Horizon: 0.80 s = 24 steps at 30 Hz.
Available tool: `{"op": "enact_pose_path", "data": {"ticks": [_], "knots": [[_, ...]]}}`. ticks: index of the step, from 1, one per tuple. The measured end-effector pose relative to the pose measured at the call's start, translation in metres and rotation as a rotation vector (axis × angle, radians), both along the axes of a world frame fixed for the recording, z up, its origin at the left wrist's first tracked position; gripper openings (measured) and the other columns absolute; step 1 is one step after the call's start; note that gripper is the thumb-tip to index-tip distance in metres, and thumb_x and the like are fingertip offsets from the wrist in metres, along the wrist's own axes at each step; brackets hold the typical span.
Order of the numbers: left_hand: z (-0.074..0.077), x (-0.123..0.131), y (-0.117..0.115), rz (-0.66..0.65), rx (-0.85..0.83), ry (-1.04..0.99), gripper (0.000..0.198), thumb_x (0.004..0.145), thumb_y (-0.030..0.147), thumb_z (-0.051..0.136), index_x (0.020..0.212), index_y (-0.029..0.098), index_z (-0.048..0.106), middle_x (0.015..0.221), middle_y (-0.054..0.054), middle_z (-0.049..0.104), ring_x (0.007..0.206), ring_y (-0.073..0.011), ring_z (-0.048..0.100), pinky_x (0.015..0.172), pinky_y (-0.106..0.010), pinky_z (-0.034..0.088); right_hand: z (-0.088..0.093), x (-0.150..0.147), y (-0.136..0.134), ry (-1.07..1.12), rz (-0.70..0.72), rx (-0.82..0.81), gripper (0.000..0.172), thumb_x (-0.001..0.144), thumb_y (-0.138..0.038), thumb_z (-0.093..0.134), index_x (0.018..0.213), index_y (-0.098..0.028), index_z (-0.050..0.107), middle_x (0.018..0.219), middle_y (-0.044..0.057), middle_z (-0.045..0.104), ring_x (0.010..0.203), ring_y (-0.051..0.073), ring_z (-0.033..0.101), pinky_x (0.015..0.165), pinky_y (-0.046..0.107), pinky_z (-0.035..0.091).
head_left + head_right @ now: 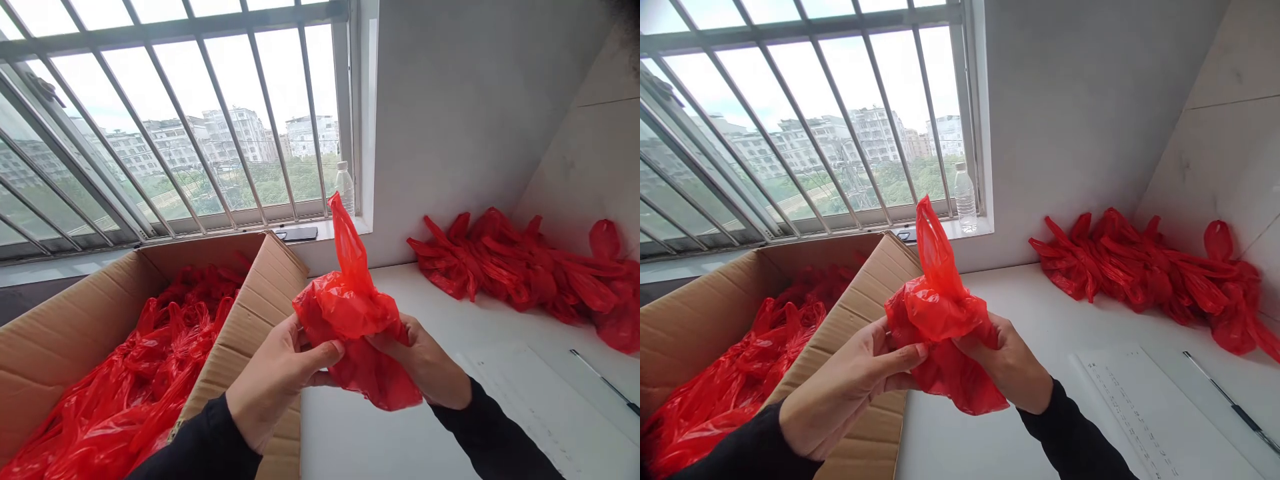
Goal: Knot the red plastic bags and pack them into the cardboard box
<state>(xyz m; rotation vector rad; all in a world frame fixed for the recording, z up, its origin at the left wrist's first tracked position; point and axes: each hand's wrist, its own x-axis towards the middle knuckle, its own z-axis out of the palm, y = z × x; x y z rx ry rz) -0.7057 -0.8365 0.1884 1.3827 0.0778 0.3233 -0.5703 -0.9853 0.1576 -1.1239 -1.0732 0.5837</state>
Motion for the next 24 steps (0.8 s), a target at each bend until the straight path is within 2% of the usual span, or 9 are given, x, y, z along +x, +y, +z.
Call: {"op": "enact_pose_path", "data": {"ticks": [2,6,9,12,16,21,24], "knots": [[-0.0004,-0.0005,0.0,0.001,0.017,-0.004,0.058,0.06,0.028,0.086,0.112,0.012,0.065,0.103,-0.014,0.071,0.083,-0.0279,0.068,0.068,-0.04,0.059,-0.0007,-0.0007,-0.0006,-0.032,-0.002,-0.002,0.025,0.09,-0.045,0.064,0.094,-0.02,0.065,0.088,0.003,0.063,0.076,0.016,0.055,0.068,0.03,0.048],[0.0013,-0.0011,0.0003,0.048,0.056,0.011,0.051,0.062,0.03,0.083,0.105,0.009,0.067,0.093,-0.014,0.071,0.073,-0.0242,0.066,0.067,-0.039,0.057,0.0005,-0.0035,-0.0019,-0.138,0.011,-0.058,0.023,0.087,-0.041,0.069,0.096,-0.02,0.066,0.089,0.003,0.063,0.077,0.017,0.056,0.069,0.031,0.048],[0.0017,-0.0008,-0.0008,0.052,0.061,0.0,0.048,0.067,0.032,0.08,0.109,0.012,0.067,0.094,-0.013,0.071,0.077,-0.0242,0.066,0.069,-0.038,0.056,0.0001,-0.0042,-0.0013,-0.09,-0.021,-0.029,0.021,0.087,-0.038,0.07,0.097,-0.02,0.066,0.088,0.003,0.065,0.078,0.018,0.059,0.072,0.032,0.05],[-0.001,0.0013,-0.0014,0.007,0.076,-0.051,0.052,0.066,0.023,0.08,0.115,0.017,0.065,0.102,-0.011,0.07,0.089,-0.0244,0.066,0.076,-0.035,0.056,-0.0026,-0.0021,0.0003,-0.033,-0.066,0.049,0.021,0.088,-0.038,0.069,0.097,-0.02,0.066,0.09,0.003,0.066,0.081,0.018,0.06,0.074,0.033,0.05],[-0.0047,0.0042,-0.0007,-0.039,0.09,-0.07,0.055,0.063,0.013,0.079,0.116,0.016,0.064,0.105,-0.011,0.07,0.085,-0.0226,0.064,0.072,-0.033,0.055,-0.0052,0.0013,0.0017,-0.025,-0.084,0.054,0.024,0.089,-0.042,0.066,0.1,-0.021,0.066,0.091,0.004,0.066,0.083,0.019,0.06,0.074,0.032,0.05],[-0.0029,0.0023,0.0004,-0.009,0.077,-0.039,0.05,0.064,0.018,0.081,0.111,0.011,0.064,0.097,-0.012,0.071,0.078,-0.0215,0.064,0.072,-0.035,0.056,-0.0036,0.0008,0.0017,0.028,-0.069,0.048,0.024,0.09,-0.044,0.064,0.099,-0.022,0.065,0.086,0.003,0.064,0.077,0.019,0.058,0.071,0.033,0.05],[-0.0012,0.0016,0.0007,-0.015,0.084,-0.012,0.05,0.067,0.022,0.081,0.113,0.012,0.064,0.099,-0.012,0.071,0.081,-0.0225,0.066,0.072,-0.034,0.057,-0.001,-0.0014,0.0005,0.058,-0.077,0.045,0.024,0.089,-0.044,0.066,0.097,-0.021,0.064,0.085,0.004,0.064,0.077,0.019,0.058,0.069,0.032,0.049]]}}
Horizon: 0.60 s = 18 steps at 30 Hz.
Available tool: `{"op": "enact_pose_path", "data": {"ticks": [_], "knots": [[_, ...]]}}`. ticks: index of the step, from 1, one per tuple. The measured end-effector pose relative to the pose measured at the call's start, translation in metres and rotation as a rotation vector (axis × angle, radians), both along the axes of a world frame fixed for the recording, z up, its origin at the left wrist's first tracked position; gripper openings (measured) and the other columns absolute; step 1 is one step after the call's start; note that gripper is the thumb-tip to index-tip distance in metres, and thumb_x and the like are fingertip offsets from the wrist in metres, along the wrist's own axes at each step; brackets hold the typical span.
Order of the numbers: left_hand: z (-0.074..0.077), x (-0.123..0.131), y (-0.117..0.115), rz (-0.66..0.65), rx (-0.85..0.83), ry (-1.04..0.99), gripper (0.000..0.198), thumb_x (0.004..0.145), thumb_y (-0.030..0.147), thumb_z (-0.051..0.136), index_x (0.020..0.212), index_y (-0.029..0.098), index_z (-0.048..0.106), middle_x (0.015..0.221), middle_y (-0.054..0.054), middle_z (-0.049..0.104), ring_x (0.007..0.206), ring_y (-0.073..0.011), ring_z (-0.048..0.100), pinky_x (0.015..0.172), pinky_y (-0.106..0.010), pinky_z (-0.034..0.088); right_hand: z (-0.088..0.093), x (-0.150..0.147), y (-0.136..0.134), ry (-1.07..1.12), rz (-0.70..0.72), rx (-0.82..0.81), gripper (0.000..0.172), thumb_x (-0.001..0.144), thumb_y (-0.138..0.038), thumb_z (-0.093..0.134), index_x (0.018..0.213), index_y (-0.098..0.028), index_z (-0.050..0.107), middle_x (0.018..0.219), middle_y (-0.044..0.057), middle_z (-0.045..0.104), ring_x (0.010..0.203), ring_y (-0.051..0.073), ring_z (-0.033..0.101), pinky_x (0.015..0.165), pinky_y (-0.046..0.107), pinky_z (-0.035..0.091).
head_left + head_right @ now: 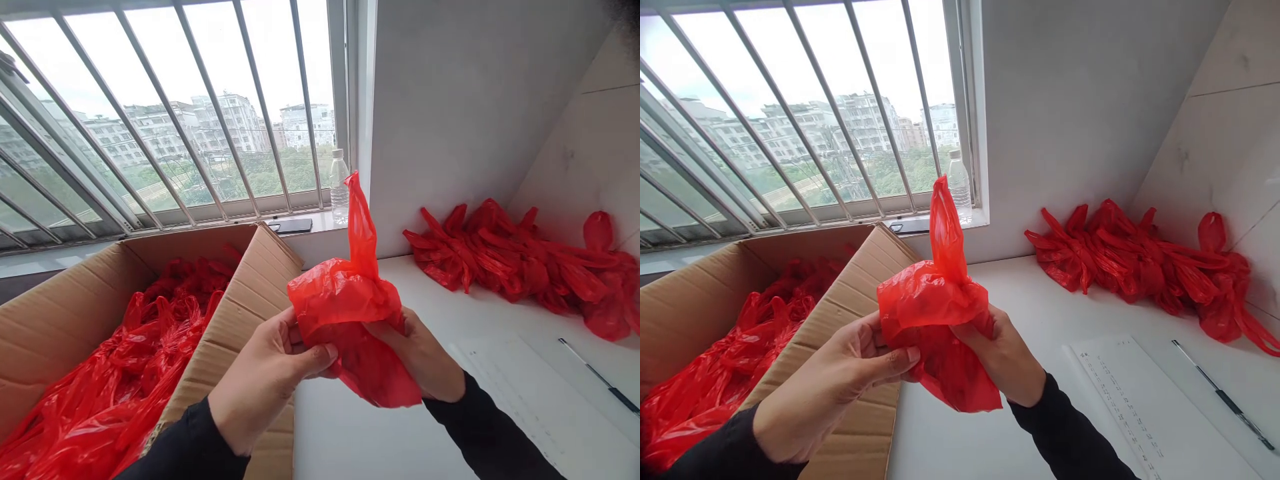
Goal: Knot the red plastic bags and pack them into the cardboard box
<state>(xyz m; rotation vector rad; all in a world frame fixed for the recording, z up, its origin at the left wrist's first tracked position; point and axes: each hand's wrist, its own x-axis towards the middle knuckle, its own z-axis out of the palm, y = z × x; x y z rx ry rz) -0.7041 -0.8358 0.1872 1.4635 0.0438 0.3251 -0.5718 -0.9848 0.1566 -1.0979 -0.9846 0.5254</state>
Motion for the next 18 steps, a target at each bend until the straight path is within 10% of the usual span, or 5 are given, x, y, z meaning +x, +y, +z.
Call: {"op": "enact_pose_path", "data": {"ticks": [12,18], "knots": [[0.0043,-0.0038,-0.004,0.18,-0.019,0.035,0.048,0.068,0.045,0.08,0.102,0.014,0.069,0.085,-0.009,0.067,0.071,-0.0202,0.06,0.061,-0.031,0.053,0.0019,-0.0055,0.0004,-0.101,0.233,-0.009,0.025,0.091,-0.034,0.066,0.111,-0.019,0.062,0.097,0.003,0.063,0.086,0.016,0.058,0.08,0.031,0.049],[0.0095,-0.0045,-0.0004,0.265,-0.079,-0.051,0.04,0.076,0.043,0.074,0.105,0.015,0.069,0.093,-0.008,0.069,0.075,-0.0172,0.059,0.065,-0.027,0.053,0.0066,-0.0068,-0.0003,-0.139,0.288,-0.092,0.025,0.083,-0.031,0.074,0.099,-0.018,0.059,0.082,0.001,0.059,0.069,0.014,0.055,0.061,0.028,0.051]]}}
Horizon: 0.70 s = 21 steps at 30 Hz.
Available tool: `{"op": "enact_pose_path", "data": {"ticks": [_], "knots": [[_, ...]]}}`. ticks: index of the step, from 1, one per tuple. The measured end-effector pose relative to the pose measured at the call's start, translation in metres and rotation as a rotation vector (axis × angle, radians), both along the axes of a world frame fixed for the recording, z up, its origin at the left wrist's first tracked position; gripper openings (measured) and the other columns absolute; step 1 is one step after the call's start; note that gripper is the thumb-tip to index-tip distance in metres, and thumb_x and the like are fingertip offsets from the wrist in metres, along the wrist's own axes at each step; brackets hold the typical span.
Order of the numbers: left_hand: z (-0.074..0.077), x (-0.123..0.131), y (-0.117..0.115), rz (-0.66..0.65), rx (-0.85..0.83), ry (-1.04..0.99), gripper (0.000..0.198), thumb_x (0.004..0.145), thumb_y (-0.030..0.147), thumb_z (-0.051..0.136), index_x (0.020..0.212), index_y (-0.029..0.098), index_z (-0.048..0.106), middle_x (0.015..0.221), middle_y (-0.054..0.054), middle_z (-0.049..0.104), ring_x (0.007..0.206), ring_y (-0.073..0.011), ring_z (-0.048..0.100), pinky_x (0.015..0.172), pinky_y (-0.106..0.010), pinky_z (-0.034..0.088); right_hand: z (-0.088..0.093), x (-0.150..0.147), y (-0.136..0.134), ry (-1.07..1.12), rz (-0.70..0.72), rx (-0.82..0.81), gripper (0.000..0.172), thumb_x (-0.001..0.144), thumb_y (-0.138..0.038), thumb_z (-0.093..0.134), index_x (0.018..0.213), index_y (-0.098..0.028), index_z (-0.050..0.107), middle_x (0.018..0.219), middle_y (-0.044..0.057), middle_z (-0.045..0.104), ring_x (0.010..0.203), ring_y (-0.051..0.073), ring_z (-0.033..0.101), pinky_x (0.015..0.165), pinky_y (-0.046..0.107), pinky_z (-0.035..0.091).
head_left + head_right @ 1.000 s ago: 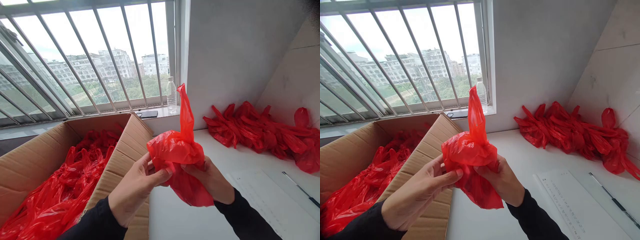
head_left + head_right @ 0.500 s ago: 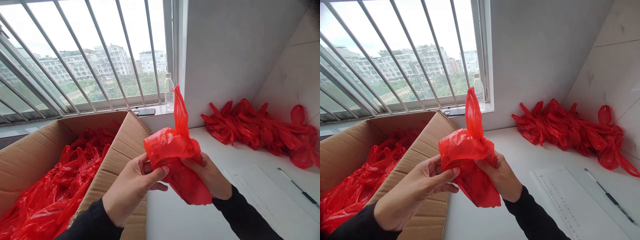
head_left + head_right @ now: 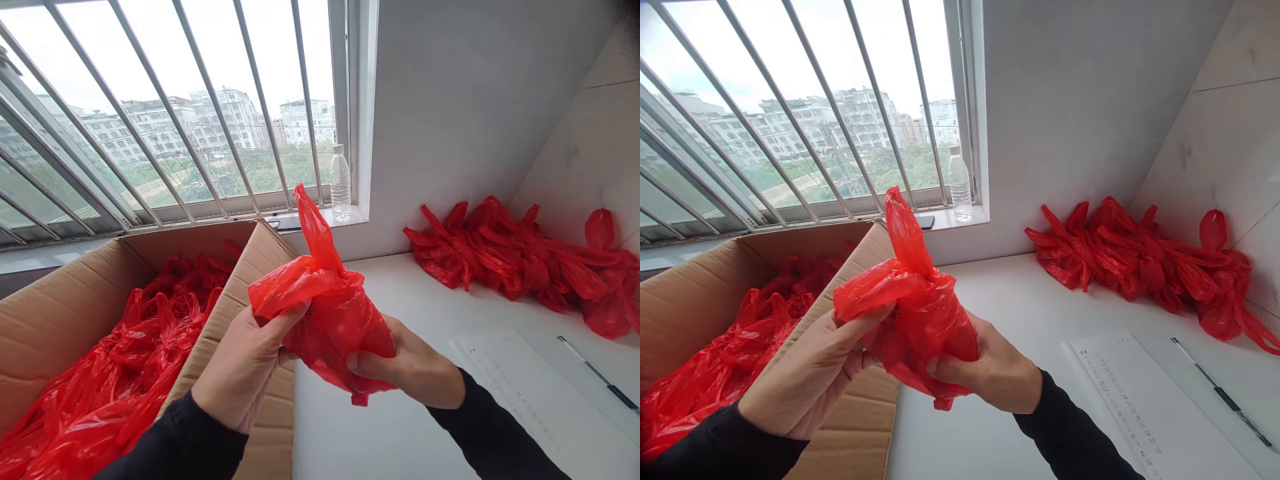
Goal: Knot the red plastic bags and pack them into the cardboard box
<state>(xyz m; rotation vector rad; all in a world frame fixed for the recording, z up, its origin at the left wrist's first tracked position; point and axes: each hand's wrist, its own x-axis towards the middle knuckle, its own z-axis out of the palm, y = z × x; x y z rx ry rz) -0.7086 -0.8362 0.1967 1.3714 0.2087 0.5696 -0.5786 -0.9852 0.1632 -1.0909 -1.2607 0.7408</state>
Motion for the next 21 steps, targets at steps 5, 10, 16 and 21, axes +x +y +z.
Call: {"op": "enact_pose_path", "data": {"ticks": [5,10,16,21], "knots": [[-0.002,0.003,-0.005,-0.362,0.03,0.006,0.035,0.077,0.033,0.075,0.105,0.013,0.07,0.093,-0.011,0.068,0.076,-0.0193,0.061,0.075,-0.034,0.055,-0.002,-0.003,0.0,-0.028,-0.124,0.064,0.023,0.09,-0.038,0.065,0.093,-0.016,0.059,0.078,0.002,0.06,0.067,0.015,0.058,0.061,0.031,0.053],[-0.01,0.003,0.001,-0.232,-0.006,0.036,0.029,0.073,0.032,0.079,0.09,0.011,0.069,0.085,-0.01,0.069,0.075,-0.0202,0.063,0.076,-0.036,0.056,-0.005,-0.002,0.0,-0.078,-0.194,0.08,0.024,0.092,-0.039,0.063,0.098,-0.017,0.057,0.082,0.002,0.06,0.069,0.014,0.057,0.061,0.029,0.051],[-0.007,0.004,0.004,-0.149,-0.031,0.017,0.036,0.078,0.042,0.074,0.102,0.016,0.069,0.1,-0.011,0.071,0.086,-0.0232,0.066,0.074,-0.033,0.056,-0.004,0.0,-0.003,-0.032,-0.262,0.013,0.037,0.085,-0.038,0.072,0.109,-0.018,0.053,0.092,0.005,0.062,0.075,0.016,0.06,0.061,0.028,0.051],[-0.007,0.005,-0.004,-0.337,0.029,0.03,0.036,0.07,0.026,0.081,0.102,0.011,0.07,0.092,-0.013,0.072,0.081,-0.0253,0.068,0.074,-0.035,0.055,-0.001,-0.003,-0.004,0.004,-0.24,0.04,0.033,0.085,-0.039,0.072,0.102,-0.016,0.056,0.085,0.004,0.063,0.07,0.015,0.06,0.059,0.028,0.052]]}}
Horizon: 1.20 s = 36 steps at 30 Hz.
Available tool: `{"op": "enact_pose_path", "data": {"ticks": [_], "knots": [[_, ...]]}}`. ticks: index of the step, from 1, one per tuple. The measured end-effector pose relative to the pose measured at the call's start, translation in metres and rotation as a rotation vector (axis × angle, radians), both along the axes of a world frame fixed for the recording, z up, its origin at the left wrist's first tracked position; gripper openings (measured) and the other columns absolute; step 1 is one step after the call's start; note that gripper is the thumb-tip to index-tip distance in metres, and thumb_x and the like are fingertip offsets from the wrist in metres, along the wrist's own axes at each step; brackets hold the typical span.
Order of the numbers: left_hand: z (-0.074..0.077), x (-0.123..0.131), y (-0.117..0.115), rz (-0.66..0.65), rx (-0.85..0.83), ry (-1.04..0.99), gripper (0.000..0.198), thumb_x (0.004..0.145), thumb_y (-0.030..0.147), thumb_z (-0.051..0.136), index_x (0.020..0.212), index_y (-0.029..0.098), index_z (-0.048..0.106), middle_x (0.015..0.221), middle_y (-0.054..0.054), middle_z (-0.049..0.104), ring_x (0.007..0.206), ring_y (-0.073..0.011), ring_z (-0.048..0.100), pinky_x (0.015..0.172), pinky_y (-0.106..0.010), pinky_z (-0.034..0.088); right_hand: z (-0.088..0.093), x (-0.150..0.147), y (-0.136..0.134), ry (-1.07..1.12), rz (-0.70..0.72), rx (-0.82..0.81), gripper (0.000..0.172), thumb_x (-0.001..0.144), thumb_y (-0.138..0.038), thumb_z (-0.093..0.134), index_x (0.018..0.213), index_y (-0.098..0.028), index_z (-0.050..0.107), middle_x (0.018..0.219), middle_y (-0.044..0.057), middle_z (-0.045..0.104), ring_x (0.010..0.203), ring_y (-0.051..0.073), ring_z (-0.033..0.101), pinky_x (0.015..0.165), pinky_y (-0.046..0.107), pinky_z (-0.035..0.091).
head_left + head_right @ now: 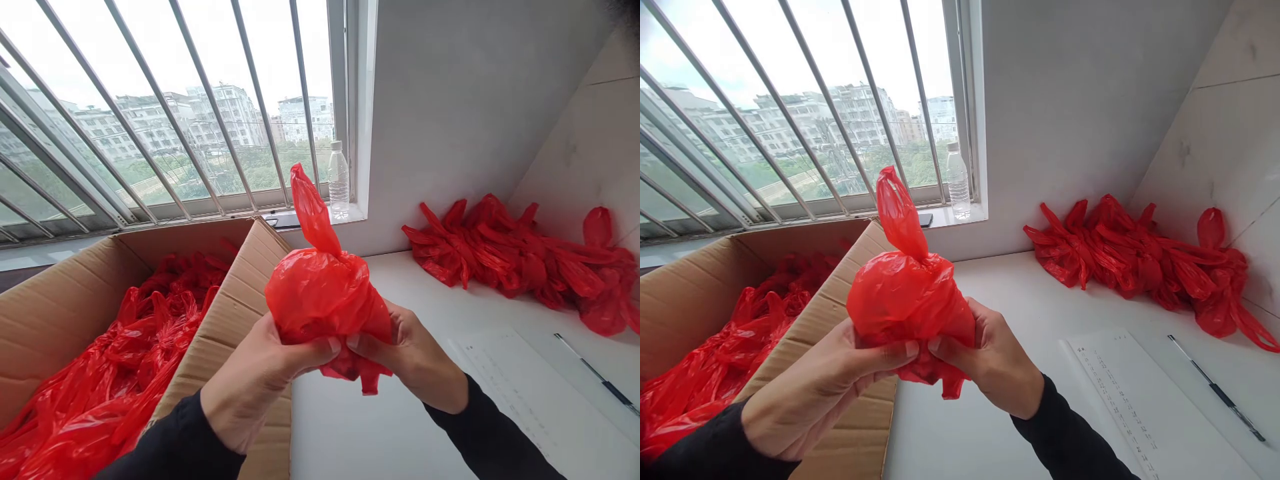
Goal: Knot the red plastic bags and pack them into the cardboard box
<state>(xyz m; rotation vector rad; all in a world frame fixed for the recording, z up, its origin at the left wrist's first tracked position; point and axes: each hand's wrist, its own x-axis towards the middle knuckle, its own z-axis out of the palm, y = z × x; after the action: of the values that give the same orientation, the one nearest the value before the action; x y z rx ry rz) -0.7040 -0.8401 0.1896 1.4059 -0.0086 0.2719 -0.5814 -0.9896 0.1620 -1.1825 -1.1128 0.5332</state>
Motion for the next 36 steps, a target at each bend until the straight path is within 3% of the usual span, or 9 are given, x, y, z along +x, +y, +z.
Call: {"op": "enact_pose_path", "data": {"ticks": [5,8,11,16,19,23,29,32,36], "knots": [[-0.003,-0.002,0.002,0.106,-0.032,-0.002,0.03,0.071,0.022,0.079,0.097,0.01,0.069,0.087,-0.013,0.072,0.077,-0.0246,0.068,0.075,-0.037,0.056,-0.003,0.0,0.003,0.008,-0.011,0.014,0.028,0.087,-0.038,0.07,0.101,-0.018,0.057,0.089,0.003,0.061,0.077,0.016,0.06,0.068,0.029,0.053],[0.0,-0.003,0.001,0.078,-0.028,0.0,0.027,0.077,0.027,0.074,0.098,0.011,0.068,0.084,-0.012,0.071,0.073,-0.0237,0.068,0.07,-0.035,0.056,-0.004,0.0,0.003,0.0,-0.022,0.017,0.027,0.087,-0.037,0.07,0.1,-0.019,0.057,0.087,0.002,0.06,0.075,0.015,0.059,0.066,0.028,0.052],[0.003,-0.003,0.0,0.03,0.036,-0.017,0.029,0.075,0.026,0.076,0.098,0.012,0.068,0.082,-0.011,0.07,0.071,-0.0235,0.067,0.066,-0.034,0.056,-0.002,-0.002,0.002,0.002,-0.04,0.037,0.024,0.088,-0.037,0.069,0.1,-0.018,0.058,0.086,0.002,0.061,0.075,0.014,0.058,0.068,0.027,0.052],[0.004,-0.004,0.001,0.13,0.051,-0.019,0.03,0.068,0.02,0.078,0.093,0.01,0.066,0.077,-0.01,0.069,0.068,-0.0233,0.065,0.063,-0.034,0.055,0.003,0.0,-0.001,-0.018,0.08,0.01,0.029,0.09,-0.039,0.066,0.107,-0.017,0.058,0.093,0.004,0.061,0.078,0.013,0.059,0.07,0.026,0.053],[0.005,-0.004,0.001,0.172,0.02,-0.014,0.031,0.067,0.016,0.076,0.095,0.011,0.065,0.078,-0.009,0.068,0.066,-0.0219,0.064,0.065,-0.035,0.055,0.003,0.006,-0.003,-0.042,0.13,-0.063,0.036,0.086,-0.038,0.071,0.112,-0.017,0.056,0.09,0.002,0.062,0.065,0.011,0.057,0.057,0.024,0.051],[0.005,-0.004,-0.003,0.169,-0.035,-0.032,0.036,0.069,0.01,0.069,0.105,0.014,0.065,0.09,-0.01,0.071,0.073,-0.0228,0.066,0.07,-0.037,0.056,0.002,0.011,-0.004,-0.084,0.052,-0.085,0.025,0.088,-0.038,0.068,0.098,-0.017,0.059,0.075,-0.001,0.062,0.051,0.008,0.051,0.052,0.023,0.045],[0.004,-0.002,-0.004,0.093,-0.029,-0.01,0.049,0.061,0.002,0.068,0.108,0.015,0.067,0.099,-0.011,0.071,0.076,-0.0252,0.068,0.066,-0.036,0.056,0.001,0.01,-0.002,-0.027,0.006,-0.013,0.032,0.088,-0.042,0.067,0.109,-0.019,0.059,0.099,0.005,0.063,0.085,0.017,0.06,0.076,0.028,0.052],[0.004,-0.003,-0.006,0.121,-0.003,-0.013,0.045,0.064,0.01,0.073,0.108,0.016,0.067,0.1,-0.011,0.072,0.079,-0.0253,0.068,0.066,-0.035,0.056,0.002,0.003,0.001,-0.009,-0.002,0.001,0.03,0.088,-0.04,0.068,0.109,-0.02,0.058,0.1,0.005,0.063,0.087,0.018,0.06,0.078,0.031,0.052],[0.007,-0.005,-0.011,0.16,-0.049,-0.039,0.041,0.076,0.035,0.072,0.113,0.018,0.065,0.102,-0.01,0.071,0.086,-0.0264,0.067,0.069,-0.036,0.057,0.006,-0.011,-0.006,-0.049,0.001,-0.032,0.038,0.085,-0.041,0.071,0.117,-0.026,0.056,0.099,0.005,0.064,0.089,0.022,0.061,0.08,0.037,0.053]]}}
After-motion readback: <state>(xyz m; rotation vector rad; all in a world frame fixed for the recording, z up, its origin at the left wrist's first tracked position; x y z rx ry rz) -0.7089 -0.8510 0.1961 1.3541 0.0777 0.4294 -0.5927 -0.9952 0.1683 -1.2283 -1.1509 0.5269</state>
